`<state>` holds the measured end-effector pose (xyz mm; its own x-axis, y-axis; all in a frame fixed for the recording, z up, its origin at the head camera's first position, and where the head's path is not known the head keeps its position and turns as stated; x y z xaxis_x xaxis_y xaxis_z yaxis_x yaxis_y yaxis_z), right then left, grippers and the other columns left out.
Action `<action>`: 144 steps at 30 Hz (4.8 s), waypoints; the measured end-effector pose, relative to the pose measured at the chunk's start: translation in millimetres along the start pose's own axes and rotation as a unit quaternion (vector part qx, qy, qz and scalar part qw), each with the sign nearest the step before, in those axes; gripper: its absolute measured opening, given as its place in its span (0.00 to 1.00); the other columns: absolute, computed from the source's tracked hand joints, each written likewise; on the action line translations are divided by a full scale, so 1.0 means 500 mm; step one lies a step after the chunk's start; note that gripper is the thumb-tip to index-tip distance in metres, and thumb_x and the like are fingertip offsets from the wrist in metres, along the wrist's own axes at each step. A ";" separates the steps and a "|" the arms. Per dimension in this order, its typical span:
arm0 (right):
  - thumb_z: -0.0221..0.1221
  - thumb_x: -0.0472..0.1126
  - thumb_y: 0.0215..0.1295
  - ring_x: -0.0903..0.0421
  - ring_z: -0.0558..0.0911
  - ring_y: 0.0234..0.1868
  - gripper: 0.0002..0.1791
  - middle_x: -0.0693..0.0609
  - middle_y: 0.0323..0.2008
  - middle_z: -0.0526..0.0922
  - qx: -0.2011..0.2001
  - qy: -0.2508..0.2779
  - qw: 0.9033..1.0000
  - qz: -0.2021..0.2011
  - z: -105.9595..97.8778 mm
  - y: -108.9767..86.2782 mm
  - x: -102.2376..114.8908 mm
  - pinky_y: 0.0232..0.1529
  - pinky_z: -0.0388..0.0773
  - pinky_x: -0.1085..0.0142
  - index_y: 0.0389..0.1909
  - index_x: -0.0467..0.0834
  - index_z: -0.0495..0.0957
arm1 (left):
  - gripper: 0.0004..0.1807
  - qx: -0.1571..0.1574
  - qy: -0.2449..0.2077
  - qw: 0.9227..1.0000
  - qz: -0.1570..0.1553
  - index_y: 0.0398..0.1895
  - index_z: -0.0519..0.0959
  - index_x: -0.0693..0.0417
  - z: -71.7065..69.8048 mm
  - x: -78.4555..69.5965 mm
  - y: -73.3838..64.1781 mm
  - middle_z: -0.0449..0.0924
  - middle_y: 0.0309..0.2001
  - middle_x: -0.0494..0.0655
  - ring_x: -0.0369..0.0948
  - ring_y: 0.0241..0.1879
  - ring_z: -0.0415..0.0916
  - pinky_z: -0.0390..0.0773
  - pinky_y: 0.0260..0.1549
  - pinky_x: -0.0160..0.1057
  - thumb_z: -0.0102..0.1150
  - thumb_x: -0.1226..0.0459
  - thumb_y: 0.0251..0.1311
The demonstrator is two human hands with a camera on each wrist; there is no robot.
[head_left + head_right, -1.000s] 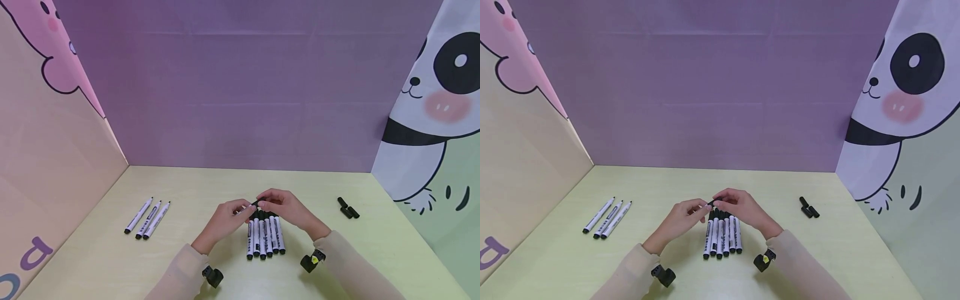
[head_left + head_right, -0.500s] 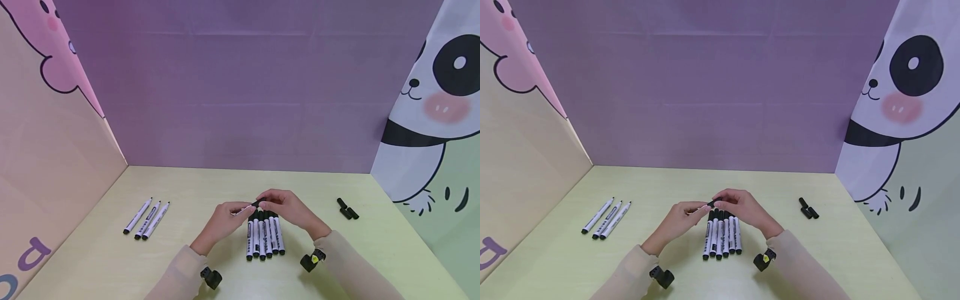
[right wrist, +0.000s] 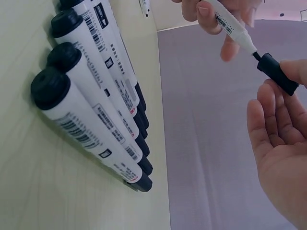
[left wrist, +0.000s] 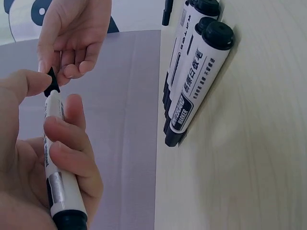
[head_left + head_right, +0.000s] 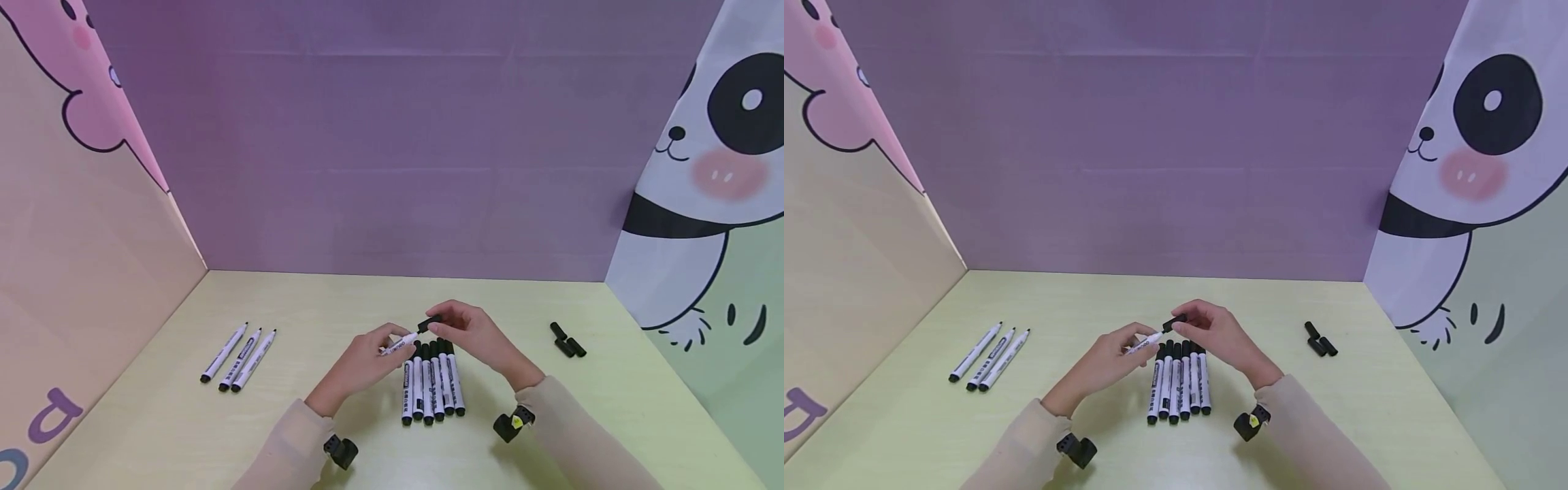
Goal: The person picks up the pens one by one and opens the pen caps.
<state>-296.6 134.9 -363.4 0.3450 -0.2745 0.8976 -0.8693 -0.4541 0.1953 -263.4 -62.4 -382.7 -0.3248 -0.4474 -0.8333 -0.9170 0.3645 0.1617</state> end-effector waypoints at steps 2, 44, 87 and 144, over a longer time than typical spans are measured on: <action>0.63 0.45 0.70 0.34 0.78 0.49 0.16 0.42 0.45 0.82 -0.002 0.000 1.000 0.004 -0.003 0.000 -0.002 0.49 0.79 0.48 0.55 0.44 0.79 | 0.18 -0.006 0.003 1.000 -0.002 0.53 0.78 0.47 -0.002 0.001 0.000 0.81 0.34 0.45 0.41 0.30 0.76 0.74 0.29 0.42 0.60 0.49 0.67; 0.63 0.43 0.70 0.43 0.83 0.50 0.16 0.46 0.46 0.85 -0.031 -0.007 0.999 0.016 -0.071 -0.027 -0.025 0.55 0.77 0.49 0.54 0.41 0.78 | 0.11 -0.119 -0.022 0.992 -0.041 0.48 0.80 0.52 -0.117 0.059 -0.012 0.77 0.39 0.47 0.43 0.36 0.75 0.82 0.28 0.39 0.66 0.63 0.65; 0.63 0.41 0.70 0.59 0.83 0.42 0.21 0.42 0.45 0.81 -0.110 -0.035 0.993 0.039 -0.208 -0.117 -0.077 0.47 0.78 0.71 0.57 0.33 0.73 | 0.23 -0.213 0.178 0.952 -0.133 0.59 0.79 0.61 -0.358 0.208 -0.142 0.82 0.49 0.59 0.55 0.48 0.80 0.74 0.36 0.42 0.60 0.56 0.68; 0.58 0.55 0.73 0.55 0.85 0.45 0.34 0.37 0.53 0.81 -0.170 -0.154 0.958 0.173 -0.342 -0.240 -0.184 0.43 0.77 0.71 0.64 0.30 0.70 | 0.20 -0.206 0.208 0.931 -0.217 0.48 0.82 0.70 -0.394 0.290 -0.170 0.84 0.42 0.65 0.55 0.39 0.80 0.74 0.34 0.47 0.67 0.60 0.61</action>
<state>-284.7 359.5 -401.8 0.0588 -0.6187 0.7834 -0.9974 -0.0037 0.0720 -278.2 -319.3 -413.2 0.1135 -0.7888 -0.6040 -0.9660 -0.2299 0.1187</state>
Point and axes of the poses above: each hand's wrist, its own y-axis towards the middle knuckle, its own z-axis out of the palm, x = y × z, the point moved 5 cm from there along y, towards the middle knuckle
